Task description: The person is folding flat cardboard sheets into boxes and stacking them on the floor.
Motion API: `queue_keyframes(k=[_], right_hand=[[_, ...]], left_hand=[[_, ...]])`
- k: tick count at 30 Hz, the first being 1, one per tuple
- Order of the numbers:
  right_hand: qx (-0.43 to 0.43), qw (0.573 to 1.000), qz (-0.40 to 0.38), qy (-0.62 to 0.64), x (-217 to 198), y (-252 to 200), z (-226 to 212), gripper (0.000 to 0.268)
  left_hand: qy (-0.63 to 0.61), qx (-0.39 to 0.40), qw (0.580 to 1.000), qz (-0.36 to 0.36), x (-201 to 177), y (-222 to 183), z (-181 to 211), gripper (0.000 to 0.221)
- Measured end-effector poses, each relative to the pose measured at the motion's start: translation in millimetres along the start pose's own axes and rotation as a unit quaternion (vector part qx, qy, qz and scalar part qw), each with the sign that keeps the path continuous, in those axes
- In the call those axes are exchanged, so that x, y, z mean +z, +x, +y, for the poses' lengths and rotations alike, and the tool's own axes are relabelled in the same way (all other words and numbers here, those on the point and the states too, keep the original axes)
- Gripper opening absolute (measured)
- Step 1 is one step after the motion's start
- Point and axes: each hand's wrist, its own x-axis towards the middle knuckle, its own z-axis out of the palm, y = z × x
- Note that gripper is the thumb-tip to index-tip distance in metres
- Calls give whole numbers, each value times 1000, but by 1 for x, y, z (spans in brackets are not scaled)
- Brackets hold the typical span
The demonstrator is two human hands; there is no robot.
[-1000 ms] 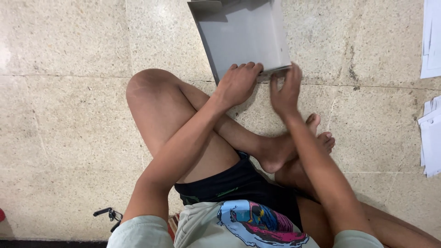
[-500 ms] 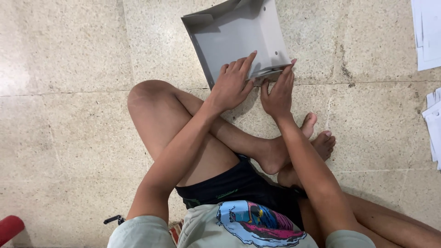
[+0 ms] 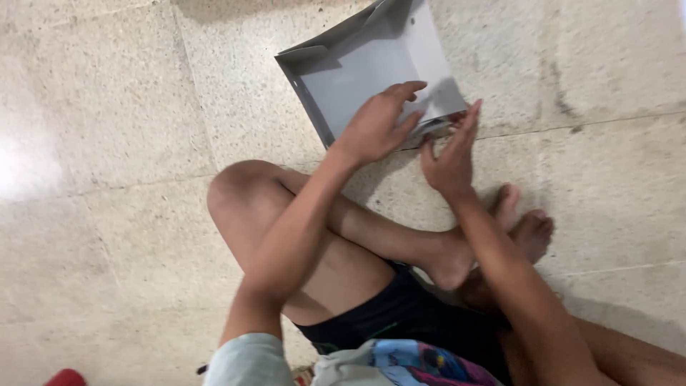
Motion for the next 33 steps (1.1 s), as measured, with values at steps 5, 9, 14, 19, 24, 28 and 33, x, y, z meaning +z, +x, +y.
queue_keyframes(k=[5, 9, 14, 19, 24, 28, 33], right_hand=[[-47, 998, 29, -10, 1, 0, -15, 88], [-57, 998, 7, -29, -4, 6, -14, 86], [-35, 999, -1, 3, 1, 5, 0, 90], [-40, 999, 5, 5, 3, 5, 0, 84], [-70, 997, 31, -23, 2, 4, -6, 84], [-66, 997, 35, -20, 4, 3, -6, 82], [-77, 996, 47, -13, 4, 6, -12, 78]], left_hand=[[-29, 51, 998, -28, -5, 15, 11, 42], [-46, -4, 992, -118, -6, 15, 6, 42], [-71, 10, 991, -112, -9, 15, 10, 37], [-68, 21, 993, -97, -5, 12, 4, 36], [-57, 25, 993, -97, 0, 12, 1, 37], [-50, 25, 994, -93, -5, 12, 6, 44], [-62, 12, 994, -84, -1, 17, 2, 43]])
